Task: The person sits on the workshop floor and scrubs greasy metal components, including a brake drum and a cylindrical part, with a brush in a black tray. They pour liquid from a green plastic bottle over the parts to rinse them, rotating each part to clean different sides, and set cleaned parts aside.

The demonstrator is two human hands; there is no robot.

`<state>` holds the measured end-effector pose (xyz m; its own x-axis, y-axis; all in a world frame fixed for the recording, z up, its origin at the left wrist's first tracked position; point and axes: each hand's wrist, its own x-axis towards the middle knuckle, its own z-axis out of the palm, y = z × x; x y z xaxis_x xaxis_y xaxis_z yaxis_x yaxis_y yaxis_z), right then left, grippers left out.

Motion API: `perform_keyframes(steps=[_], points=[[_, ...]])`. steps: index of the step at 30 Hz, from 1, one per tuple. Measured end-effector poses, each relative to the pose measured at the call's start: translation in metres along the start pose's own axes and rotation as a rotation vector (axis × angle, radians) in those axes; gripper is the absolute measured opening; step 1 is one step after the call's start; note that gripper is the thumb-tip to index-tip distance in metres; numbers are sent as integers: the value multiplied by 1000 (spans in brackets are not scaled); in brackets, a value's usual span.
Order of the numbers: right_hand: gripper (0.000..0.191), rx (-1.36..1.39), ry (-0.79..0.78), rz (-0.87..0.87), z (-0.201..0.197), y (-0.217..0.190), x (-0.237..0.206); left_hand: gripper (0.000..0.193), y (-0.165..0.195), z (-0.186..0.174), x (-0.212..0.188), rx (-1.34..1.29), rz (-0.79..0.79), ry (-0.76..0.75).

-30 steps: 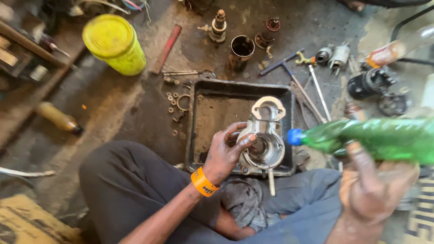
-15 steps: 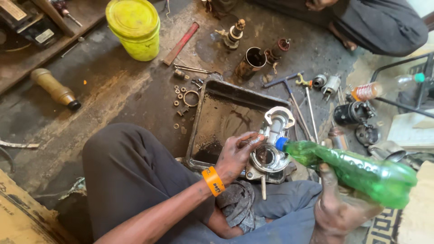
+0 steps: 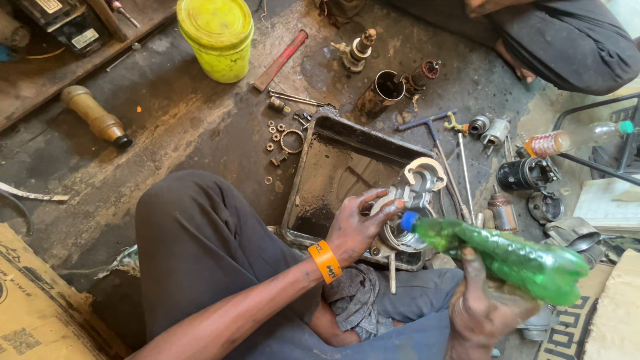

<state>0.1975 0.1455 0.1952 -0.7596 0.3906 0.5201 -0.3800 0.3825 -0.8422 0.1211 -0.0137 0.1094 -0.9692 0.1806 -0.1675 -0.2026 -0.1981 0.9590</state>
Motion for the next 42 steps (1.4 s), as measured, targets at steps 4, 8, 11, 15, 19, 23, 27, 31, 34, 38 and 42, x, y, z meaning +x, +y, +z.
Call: perform_keyframes(steps=[4, 8, 11, 15, 19, 23, 27, 31, 34, 38, 42], points=[[62, -98, 39, -29, -6, -12, 7, 66, -2, -1, 1, 121, 149, 84], [69, -18, -24, -296, 2, 2, 20, 70, -3, -1, 2, 136, 134, 98], [62, -88, -101, -139, 2, 13, 19, 73, -1, -2, 3, 136, 48, 104], [64, -53, -90, -134, -7, 18, 11, 76, -1, -3, 6, 83, -29, 122], [58, -163, -62, -155, -8, 26, 16, 78, -6, -3, 9, 6, -36, 105], [58, -62, -115, -153, 3, 37, 17, 72, -12, -1, 12, 97, 54, 144], [55, -117, -127, -59, -3, 29, 7, 73, -16, -2, 13, 50, -30, 171], [64, -142, -56, -134, -9, 23, 16, 69, -25, -4, 18, 66, -134, 134], [64, -167, -9, -159, -4, 21, 28, 69, -29, -3, 22, 8, 1, 125], [72, -54, 22, -266, 14, 15, 51, 76, -22, -2, 21, 84, -102, 143], [63, 19, 2, -236, 31, 8, 74, 79, -8, 1, 9, 207, -68, 100]])
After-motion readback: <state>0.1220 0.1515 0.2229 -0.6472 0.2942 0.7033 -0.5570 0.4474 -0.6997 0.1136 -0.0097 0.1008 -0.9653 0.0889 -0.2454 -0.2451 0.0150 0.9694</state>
